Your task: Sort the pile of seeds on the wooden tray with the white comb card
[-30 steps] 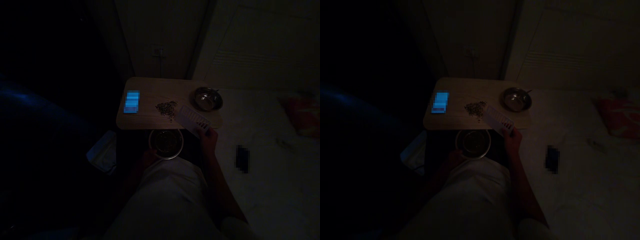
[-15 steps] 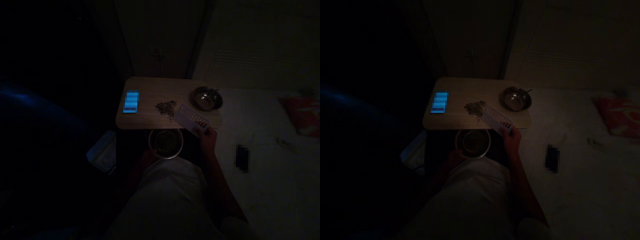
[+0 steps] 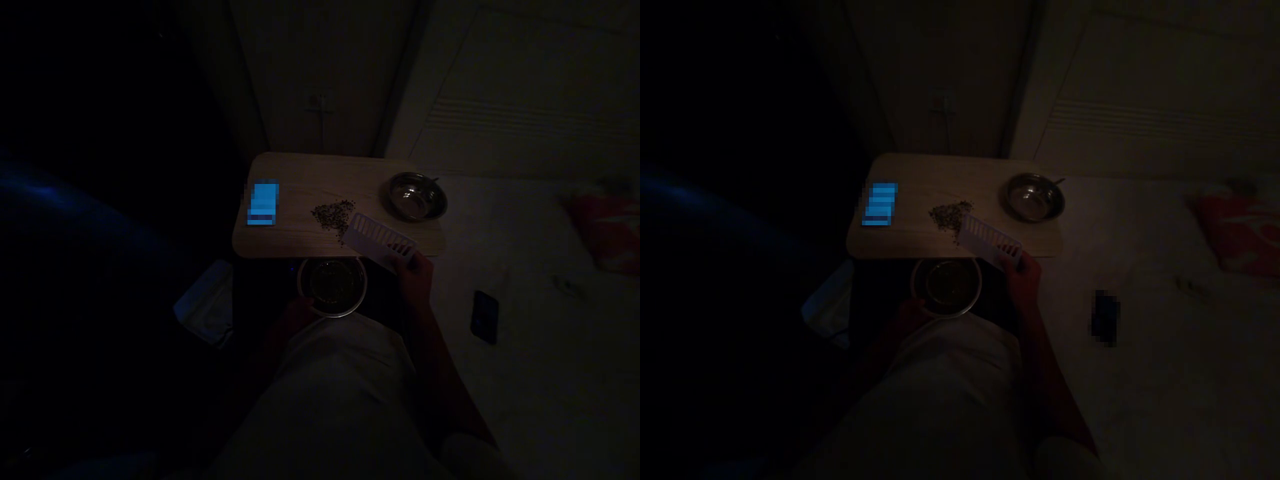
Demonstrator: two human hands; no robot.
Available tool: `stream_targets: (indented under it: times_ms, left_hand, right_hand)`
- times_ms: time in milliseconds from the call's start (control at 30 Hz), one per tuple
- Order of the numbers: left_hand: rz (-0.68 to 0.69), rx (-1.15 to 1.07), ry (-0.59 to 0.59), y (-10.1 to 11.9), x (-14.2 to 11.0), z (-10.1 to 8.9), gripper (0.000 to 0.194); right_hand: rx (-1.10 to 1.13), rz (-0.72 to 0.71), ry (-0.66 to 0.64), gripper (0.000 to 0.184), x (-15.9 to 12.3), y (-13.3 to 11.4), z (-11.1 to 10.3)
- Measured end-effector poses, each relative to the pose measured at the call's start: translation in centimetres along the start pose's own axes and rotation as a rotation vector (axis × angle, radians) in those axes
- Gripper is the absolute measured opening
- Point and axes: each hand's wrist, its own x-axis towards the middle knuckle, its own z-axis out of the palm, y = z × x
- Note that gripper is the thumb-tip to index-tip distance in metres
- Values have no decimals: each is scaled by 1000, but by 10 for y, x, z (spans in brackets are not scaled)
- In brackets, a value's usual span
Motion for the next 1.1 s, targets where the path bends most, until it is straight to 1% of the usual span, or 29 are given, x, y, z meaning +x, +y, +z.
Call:
stream_targets:
  times_ms: [200,367,500,667,800,933,1000,1100]
  left_hand:
    - [66,-17,26,-3,-11,3,28]
    - [19,3,24,-3,-7,6,30]
    - [18,-6,11,-2,-3,5,28]
    - [2,18,-4,-1,-3,2,24]
    - [-18,14,-2,0,1,3,19]
    - [-62,-3,4,1,6,3,24]
    - [-59,-9,8,0,6,3,24]
    - [-15,-20,10,-1,2,2,28]
  right_hand:
    - [33,23,8,26,-2,-2,-2]
    - [18,29,10,26,-1,2,-4]
    - [40,20,-12,27,-1,6,-4]
    - [67,24,14,26,-2,3,-4]
    - [54,32,6,26,-2,1,-3]
    - [51,39,0,26,-2,3,-3]
    - [53,35,-10,25,-2,5,-3]
    - [39,40,-13,24,-3,6,-4]
